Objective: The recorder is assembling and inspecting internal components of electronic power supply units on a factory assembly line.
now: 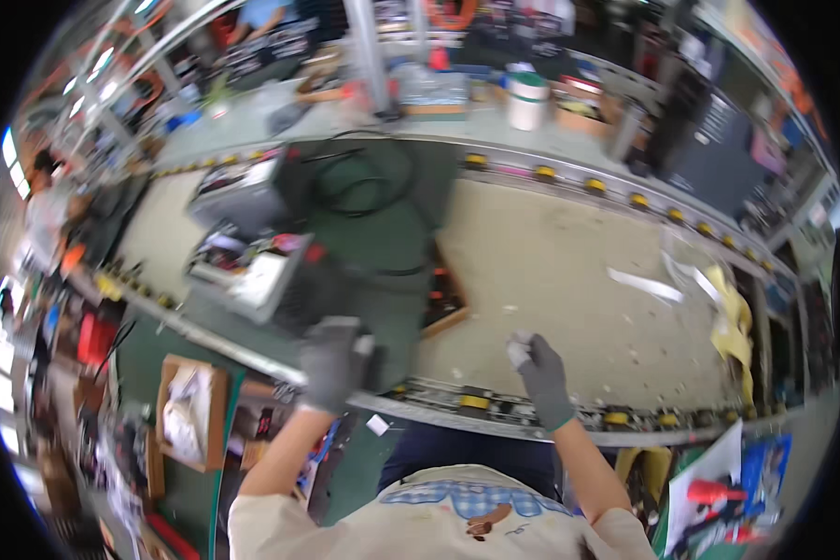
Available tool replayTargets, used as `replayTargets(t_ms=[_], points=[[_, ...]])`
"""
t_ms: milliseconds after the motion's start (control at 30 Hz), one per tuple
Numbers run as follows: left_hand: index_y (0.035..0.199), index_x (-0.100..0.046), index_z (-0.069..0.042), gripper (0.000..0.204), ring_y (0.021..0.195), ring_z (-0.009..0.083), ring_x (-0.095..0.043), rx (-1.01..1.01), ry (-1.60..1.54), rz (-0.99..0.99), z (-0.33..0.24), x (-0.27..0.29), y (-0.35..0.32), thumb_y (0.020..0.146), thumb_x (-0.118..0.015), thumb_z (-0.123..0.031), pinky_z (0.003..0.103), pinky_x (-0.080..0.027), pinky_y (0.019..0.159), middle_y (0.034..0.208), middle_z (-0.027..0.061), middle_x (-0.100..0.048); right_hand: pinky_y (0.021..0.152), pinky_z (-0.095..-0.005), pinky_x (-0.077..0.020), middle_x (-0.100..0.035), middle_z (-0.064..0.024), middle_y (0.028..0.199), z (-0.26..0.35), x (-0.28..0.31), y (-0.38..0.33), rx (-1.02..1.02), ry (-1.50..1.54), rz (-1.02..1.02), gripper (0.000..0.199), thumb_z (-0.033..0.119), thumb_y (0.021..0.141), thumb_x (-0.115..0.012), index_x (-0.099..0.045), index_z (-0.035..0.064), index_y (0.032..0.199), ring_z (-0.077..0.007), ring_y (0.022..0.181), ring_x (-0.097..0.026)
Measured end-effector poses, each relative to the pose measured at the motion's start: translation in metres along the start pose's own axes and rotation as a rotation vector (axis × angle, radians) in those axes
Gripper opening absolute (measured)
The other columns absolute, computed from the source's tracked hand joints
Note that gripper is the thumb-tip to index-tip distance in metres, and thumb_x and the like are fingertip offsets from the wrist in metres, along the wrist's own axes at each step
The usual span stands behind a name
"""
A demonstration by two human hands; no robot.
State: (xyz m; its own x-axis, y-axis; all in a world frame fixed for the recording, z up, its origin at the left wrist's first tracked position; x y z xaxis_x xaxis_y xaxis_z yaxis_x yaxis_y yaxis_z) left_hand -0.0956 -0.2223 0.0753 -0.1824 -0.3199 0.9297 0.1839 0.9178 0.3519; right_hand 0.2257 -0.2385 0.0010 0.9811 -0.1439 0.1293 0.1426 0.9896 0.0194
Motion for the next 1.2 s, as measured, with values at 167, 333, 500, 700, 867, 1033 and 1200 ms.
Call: replayTargets(t_ms=[167,333,500,700,867,1033,1200], points=[[0.115,-0.055,0.002,0.047,0.104,0.0342,-0.058,-0.121,0.039,0.026,-0.062,-0.029,-0.023,0.088,-0.053,-0.037,0.043,-0.044,0.091,0.115,0.0206,-0.058,0.079,-0.0299,-0.0495,-0.063,-0.0079,0.094,-0.039,-0.037,0.027,-0.263,-0.303,0.073,0.046,0.031,0.083,-0.068,-0.052,-0.0006,0.113,-0.0172,0.089,-0.062],[0.119,-0.051,0.007,0.057,0.106,0.0379,-0.057,-0.217,-0.038,0.010,-0.122,-0.042,-0.033,0.090,-0.049,-0.041,0.046,-0.042,0.096,0.118,0.0270,-0.055,0.079,-0.0325,-0.0501,-0.063,-0.0142,0.104,-0.053,-0.060,-0.003,-0.641,0.211,0.295,0.041,0.023,0.083,-0.067,-0.054,-0.0021,0.114,-0.0225,0.093,-0.061],[0.117,-0.052,0.009,0.058,0.106,0.0402,-0.056,-0.284,-0.148,0.020,-0.173,-0.053,-0.036,0.091,-0.048,-0.042,0.048,-0.042,0.095,0.116,0.0286,-0.055,0.080,-0.0316,-0.0486,-0.063,-0.0139,0.107,-0.040,-0.011,-0.007,-0.476,0.251,0.176,0.046,0.019,0.082,-0.067,-0.055,-0.0062,0.118,-0.0194,0.093,-0.060],[0.108,-0.064,-0.012,0.025,0.091,0.0244,-0.063,-0.478,-0.985,0.198,-0.199,0.001,-0.054,0.089,-0.057,-0.028,0.036,-0.051,0.081,0.095,0.0071,-0.065,0.082,-0.0308,-0.0473,-0.063,-0.0125,0.107,-0.056,0.093,-0.025,-0.480,0.234,0.075,0.046,0.019,0.082,-0.067,-0.055,-0.0049,0.119,-0.0198,0.092,-0.059],[0.104,-0.062,-0.002,0.021,0.085,0.0282,-0.065,-0.295,-1.145,-0.656,-0.064,0.080,-0.040,0.085,-0.057,-0.011,0.036,-0.052,0.077,0.096,0.0132,-0.065,0.085,-0.0314,-0.0463,-0.061,-0.0133,0.112,-0.054,0.203,-0.037,-0.573,-0.356,-0.071,0.046,0.024,0.085,-0.064,-0.054,-0.0015,0.122,-0.0211,0.096,-0.059],[0.133,-0.040,0.001,0.056,0.113,0.0272,-0.051,0.369,-1.036,-0.451,0.014,0.008,0.074,0.091,-0.056,-0.032,0.036,-0.038,0.097,0.127,0.0192,-0.050,0.095,-0.0310,-0.0406,-0.046,-0.0170,0.135,0.044,0.217,-0.025,-0.173,0.469,-0.173,0.064,0.040,0.090,-0.056,-0.038,0.0047,0.139,-0.0246,0.117,-0.049],[0.141,-0.031,-0.010,0.074,0.110,0.0219,-0.050,0.307,-1.339,-0.154,-0.042,-0.060,0.165,0.085,-0.063,-0.046,0.034,-0.038,0.097,0.124,0.0145,-0.052,0.102,-0.0311,-0.0357,-0.045,-0.0123,0.135,0.099,0.164,-0.014,-0.174,0.098,-0.070,0.070,0.022,0.087,-0.056,-0.024,0.0032,0.146,-0.0180,0.121,-0.045]])
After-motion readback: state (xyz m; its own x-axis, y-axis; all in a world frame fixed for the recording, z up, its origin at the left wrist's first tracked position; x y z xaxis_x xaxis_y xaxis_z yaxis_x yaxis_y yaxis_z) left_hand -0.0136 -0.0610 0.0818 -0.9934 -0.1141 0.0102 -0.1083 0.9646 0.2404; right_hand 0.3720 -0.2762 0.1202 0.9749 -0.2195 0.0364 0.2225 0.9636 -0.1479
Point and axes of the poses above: each hand's wrist, its own y-axis towards the middle knuckle, its own x-axis out of the back of the hand, z = x × y, the point moved 9 cm from there along y, towards the middle knuckle
